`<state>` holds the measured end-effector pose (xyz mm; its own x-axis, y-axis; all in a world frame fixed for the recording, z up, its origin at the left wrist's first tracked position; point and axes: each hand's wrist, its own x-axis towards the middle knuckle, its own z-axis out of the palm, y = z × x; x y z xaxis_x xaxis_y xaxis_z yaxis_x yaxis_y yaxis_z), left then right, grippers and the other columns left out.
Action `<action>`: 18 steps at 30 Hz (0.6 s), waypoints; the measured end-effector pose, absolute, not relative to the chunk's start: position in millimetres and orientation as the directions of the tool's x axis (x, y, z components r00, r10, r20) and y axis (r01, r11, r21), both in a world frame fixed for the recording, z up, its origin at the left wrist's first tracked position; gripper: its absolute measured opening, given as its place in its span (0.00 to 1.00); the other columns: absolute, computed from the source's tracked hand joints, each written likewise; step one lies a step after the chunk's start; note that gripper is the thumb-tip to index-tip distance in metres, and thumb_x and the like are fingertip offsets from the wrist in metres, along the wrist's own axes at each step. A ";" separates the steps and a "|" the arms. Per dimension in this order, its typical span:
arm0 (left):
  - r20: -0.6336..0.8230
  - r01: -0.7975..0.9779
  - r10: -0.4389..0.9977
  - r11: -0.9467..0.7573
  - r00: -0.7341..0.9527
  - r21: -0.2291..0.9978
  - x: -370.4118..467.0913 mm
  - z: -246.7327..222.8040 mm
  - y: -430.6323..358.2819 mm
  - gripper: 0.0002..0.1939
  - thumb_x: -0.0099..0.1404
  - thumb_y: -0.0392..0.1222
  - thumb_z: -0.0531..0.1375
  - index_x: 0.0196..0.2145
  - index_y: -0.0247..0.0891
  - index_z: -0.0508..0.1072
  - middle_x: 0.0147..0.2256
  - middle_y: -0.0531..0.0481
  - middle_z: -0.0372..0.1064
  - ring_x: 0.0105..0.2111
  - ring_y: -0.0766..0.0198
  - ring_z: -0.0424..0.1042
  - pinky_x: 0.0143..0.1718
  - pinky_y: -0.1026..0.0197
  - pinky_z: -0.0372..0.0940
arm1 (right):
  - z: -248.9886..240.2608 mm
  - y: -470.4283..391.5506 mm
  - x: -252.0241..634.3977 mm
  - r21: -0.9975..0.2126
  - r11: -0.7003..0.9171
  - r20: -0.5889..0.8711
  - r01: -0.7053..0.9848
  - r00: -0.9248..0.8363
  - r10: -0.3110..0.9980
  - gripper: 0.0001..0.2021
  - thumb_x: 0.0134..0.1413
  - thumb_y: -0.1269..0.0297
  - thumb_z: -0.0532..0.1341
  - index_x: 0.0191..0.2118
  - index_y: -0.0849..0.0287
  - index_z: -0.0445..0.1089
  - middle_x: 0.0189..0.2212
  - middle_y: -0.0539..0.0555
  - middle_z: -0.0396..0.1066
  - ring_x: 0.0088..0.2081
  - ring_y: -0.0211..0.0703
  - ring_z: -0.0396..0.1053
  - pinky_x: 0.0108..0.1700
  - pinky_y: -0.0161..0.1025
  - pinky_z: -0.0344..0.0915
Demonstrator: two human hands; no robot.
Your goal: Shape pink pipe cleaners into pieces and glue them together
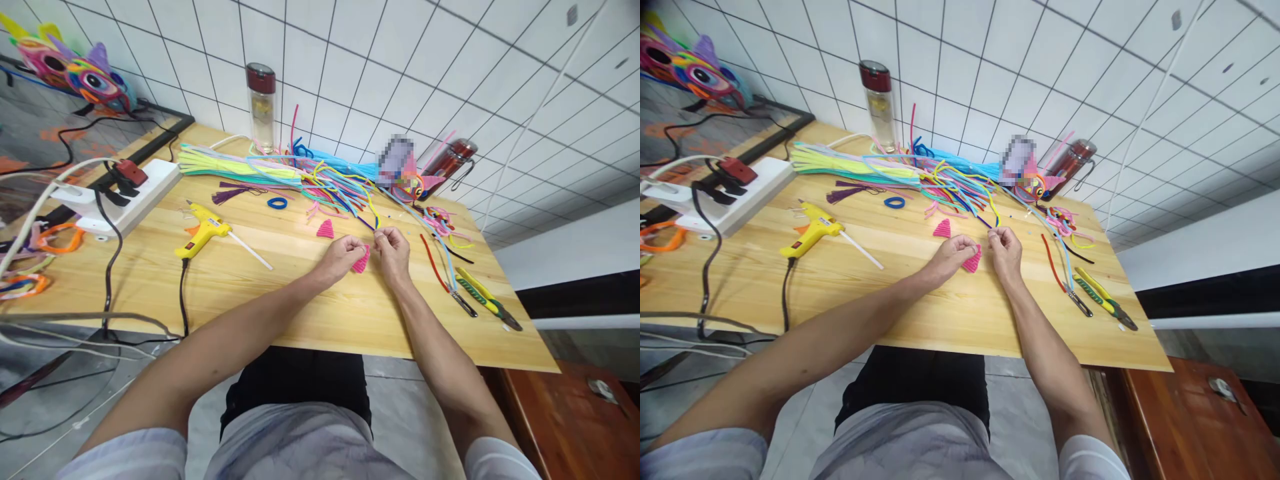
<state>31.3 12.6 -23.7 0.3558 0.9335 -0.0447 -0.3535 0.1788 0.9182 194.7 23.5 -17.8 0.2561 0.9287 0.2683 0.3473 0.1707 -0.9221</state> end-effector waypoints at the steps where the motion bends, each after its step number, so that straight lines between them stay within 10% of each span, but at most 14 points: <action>1: -0.052 -0.340 0.931 0.183 0.361 0.922 32.0 -23.7 12.5 0.06 0.64 0.33 0.64 0.31 0.36 0.71 0.24 0.56 0.68 0.23 0.70 0.67 0.28 0.66 0.62 | -15.3 24.8 196.1 -0.931 0.151 0.249 0.333 0.272 0.930 0.09 0.53 0.54 0.64 0.34 0.54 0.71 0.25 0.45 0.67 0.28 0.39 0.63 0.35 0.39 0.63; 11: -0.013 -0.257 0.945 0.101 0.326 0.961 39.2 -33.2 16.3 0.07 0.64 0.32 0.62 0.29 0.38 0.69 0.21 0.59 0.66 0.20 0.72 0.64 0.26 0.68 0.58 | 11.0 74.8 210.5 -0.869 0.072 0.200 0.489 0.215 0.956 0.10 0.45 0.55 0.64 0.31 0.56 0.73 0.27 0.48 0.71 0.28 0.39 0.65 0.35 0.39 0.64; 18: -0.018 -0.221 0.950 0.090 0.311 0.971 37.0 -29.9 16.7 0.08 0.65 0.31 0.62 0.28 0.37 0.69 0.22 0.58 0.67 0.22 0.72 0.65 0.27 0.67 0.58 | 3.7 122.5 215.7 -0.584 0.076 0.328 0.808 0.149 0.933 0.11 0.50 0.63 0.61 0.35 0.58 0.79 0.30 0.53 0.79 0.33 0.47 0.72 0.42 0.44 0.68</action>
